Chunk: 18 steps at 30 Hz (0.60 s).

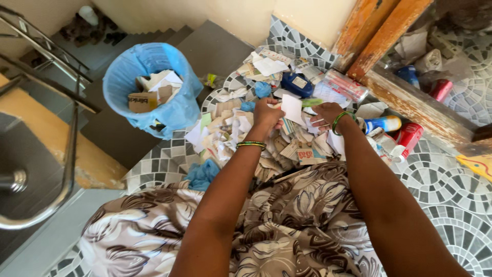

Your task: The person sits on a tiled floor and sorts through a pile of paper scraps, picking up pieces one by one and placing them into a blue bucket. The task involves handling various paper items and moving them from the floor into the container.

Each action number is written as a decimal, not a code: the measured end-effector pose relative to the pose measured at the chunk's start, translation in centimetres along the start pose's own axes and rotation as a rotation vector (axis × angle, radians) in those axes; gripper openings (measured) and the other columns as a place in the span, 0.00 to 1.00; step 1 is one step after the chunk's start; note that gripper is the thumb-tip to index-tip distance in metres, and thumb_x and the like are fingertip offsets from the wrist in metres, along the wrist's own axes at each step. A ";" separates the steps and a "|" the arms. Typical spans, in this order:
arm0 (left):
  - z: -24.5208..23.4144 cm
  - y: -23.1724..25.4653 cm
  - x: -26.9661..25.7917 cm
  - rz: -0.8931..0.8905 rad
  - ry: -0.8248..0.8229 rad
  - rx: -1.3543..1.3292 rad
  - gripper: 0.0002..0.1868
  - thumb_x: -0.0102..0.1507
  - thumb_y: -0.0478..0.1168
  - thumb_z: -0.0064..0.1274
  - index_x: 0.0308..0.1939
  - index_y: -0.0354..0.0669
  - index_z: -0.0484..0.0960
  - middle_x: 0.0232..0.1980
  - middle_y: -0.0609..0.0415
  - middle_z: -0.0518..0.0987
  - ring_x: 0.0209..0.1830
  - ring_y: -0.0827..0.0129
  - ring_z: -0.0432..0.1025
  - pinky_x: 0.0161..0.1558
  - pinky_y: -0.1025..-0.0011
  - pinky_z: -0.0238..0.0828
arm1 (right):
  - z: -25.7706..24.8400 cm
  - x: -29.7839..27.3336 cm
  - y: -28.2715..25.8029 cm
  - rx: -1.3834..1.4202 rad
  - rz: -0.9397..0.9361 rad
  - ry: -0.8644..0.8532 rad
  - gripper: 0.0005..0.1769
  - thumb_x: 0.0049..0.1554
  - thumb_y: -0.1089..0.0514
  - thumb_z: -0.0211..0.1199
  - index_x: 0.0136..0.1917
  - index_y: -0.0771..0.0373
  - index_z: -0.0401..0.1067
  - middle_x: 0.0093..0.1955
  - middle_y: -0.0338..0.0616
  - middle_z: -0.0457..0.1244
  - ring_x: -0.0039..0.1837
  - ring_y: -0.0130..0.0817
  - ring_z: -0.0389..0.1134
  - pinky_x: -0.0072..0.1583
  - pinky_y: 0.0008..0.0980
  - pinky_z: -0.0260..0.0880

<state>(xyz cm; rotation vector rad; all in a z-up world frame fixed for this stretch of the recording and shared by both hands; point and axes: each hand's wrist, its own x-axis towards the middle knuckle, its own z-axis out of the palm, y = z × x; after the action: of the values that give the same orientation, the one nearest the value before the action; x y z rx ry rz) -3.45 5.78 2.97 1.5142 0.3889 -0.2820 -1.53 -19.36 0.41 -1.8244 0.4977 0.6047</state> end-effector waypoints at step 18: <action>-18.5 6.4 -10.2 0.176 -0.103 -0.191 0.26 0.55 0.32 0.67 0.56 0.40 0.75 0.34 0.55 0.81 0.18 0.77 0.69 0.17 0.79 0.63 | 15.3 -6.5 -6.8 0.560 -0.154 -0.470 0.42 0.57 0.26 0.52 0.70 0.59 0.60 0.67 0.44 0.64 0.70 0.50 0.67 0.69 0.46 0.67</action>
<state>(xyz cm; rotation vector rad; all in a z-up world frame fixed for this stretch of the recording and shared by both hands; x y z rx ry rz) -11.40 23.86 12.80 1.3309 0.1934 -0.1779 -4.96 -2.45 5.27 -1.1297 0.1767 0.6806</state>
